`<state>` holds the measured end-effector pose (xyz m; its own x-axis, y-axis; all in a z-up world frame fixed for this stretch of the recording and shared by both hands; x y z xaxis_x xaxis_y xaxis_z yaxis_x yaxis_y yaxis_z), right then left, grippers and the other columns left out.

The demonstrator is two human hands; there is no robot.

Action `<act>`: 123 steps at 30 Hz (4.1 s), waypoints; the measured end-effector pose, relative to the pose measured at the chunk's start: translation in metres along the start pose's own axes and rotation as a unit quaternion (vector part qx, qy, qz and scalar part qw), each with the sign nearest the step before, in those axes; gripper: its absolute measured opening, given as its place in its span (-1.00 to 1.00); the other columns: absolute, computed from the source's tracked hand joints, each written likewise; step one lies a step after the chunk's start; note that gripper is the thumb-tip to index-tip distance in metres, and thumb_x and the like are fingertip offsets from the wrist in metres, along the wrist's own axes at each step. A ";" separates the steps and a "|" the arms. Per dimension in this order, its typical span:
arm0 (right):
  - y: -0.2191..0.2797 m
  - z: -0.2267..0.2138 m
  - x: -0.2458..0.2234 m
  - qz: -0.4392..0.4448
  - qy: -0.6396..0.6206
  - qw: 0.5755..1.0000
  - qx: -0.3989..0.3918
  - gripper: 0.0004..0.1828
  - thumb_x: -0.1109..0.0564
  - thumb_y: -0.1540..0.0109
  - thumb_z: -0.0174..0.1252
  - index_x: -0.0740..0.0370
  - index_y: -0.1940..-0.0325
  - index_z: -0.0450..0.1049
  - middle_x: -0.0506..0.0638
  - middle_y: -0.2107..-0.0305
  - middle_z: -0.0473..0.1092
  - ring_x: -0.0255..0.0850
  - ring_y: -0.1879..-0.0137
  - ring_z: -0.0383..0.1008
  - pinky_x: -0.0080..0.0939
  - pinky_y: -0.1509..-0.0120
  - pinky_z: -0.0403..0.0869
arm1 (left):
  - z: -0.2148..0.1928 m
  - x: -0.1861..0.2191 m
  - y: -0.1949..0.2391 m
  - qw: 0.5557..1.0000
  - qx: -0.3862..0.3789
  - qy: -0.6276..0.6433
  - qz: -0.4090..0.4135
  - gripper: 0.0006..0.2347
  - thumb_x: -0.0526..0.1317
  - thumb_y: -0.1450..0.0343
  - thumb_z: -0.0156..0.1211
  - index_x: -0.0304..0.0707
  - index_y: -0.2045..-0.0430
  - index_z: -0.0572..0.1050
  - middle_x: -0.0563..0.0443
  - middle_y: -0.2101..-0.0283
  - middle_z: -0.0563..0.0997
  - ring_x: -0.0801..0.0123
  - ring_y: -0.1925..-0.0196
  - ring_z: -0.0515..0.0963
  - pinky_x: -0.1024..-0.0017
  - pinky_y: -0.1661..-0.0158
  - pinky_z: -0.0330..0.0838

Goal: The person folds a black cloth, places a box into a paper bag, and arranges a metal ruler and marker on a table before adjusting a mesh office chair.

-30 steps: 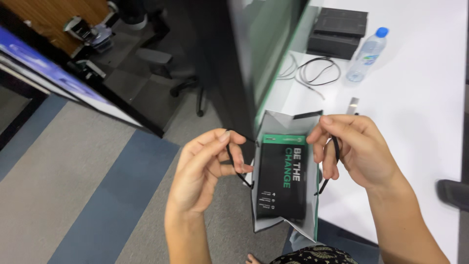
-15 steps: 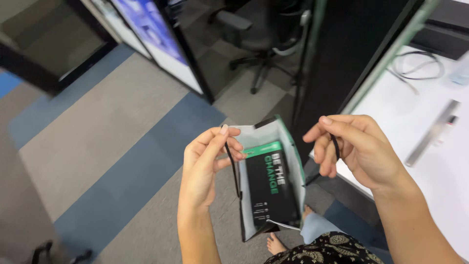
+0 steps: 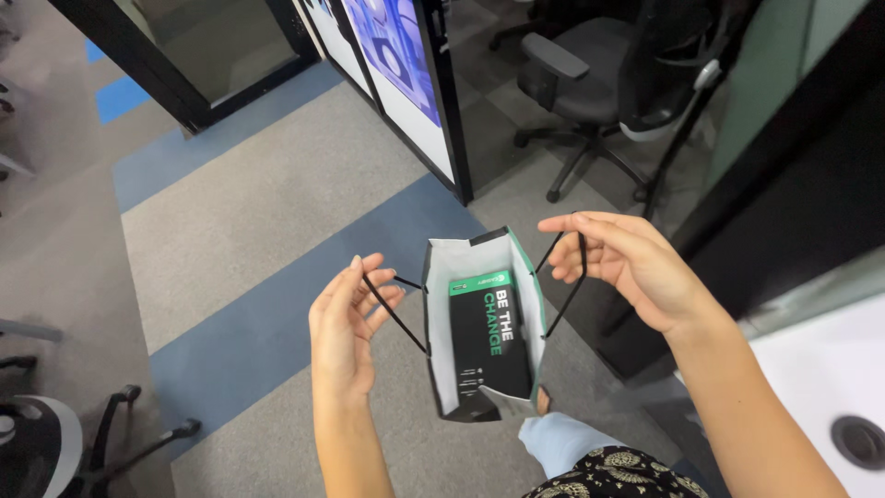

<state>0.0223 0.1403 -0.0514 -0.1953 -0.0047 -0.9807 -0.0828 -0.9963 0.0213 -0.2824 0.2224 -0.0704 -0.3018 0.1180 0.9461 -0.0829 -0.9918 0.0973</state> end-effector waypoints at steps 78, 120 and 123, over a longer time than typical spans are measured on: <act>-0.909 -0.578 -0.030 0.115 0.058 0.898 0.421 -0.56 -0.11 -0.31 0.04 0.29 0.06 0.59 -0.10 0.49 0.45 -0.35 0.26 0.42 -0.34 0.07 0.39 | 0.711 -0.091 -1.149 0.941 -0.308 -0.056 -0.126 -0.53 0.05 -0.52 0.00 -0.56 0.40 0.58 -0.05 0.57 0.57 0.52 0.61 0.37 0.54 0.54 0.22; -1.041 -0.588 -0.040 0.091 -0.055 0.851 0.513 -0.49 -0.12 -0.25 0.11 0.22 -0.17 0.53 -0.09 0.22 0.56 -0.38 0.09 0.51 -0.28 -0.01 0.48 | 0.739 -0.218 -1.336 0.855 -0.455 -0.169 -0.181 -0.74 -0.25 -0.45 0.18 -0.46 0.07 0.58 -0.13 0.21 0.73 0.45 0.28 0.64 0.49 0.18 0.52; -1.055 -0.597 -0.046 0.061 -0.084 0.855 0.509 -0.46 -0.13 -0.27 0.10 0.27 -0.18 0.54 -0.06 0.27 0.54 -0.34 0.15 0.49 -0.26 0.01 0.49 | 0.764 -0.221 -1.346 0.835 -0.484 -0.178 -0.195 -0.74 -0.25 -0.45 0.17 -0.47 0.06 0.58 -0.12 0.19 0.73 0.44 0.26 0.65 0.50 0.17 0.53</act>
<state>0.7023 1.1410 -0.1442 -0.3934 -0.0065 -0.9193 -0.8423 -0.3983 0.3632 0.6213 1.4942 -0.1742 0.2141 0.2291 0.9496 -0.8887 -0.3578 0.2867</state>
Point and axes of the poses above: each hand's wrist, its own y-axis away from the middle knuckle, its own z-axis out of the palm, x = y × z, the point moved 6 cm from there along -y, towards the middle knuckle
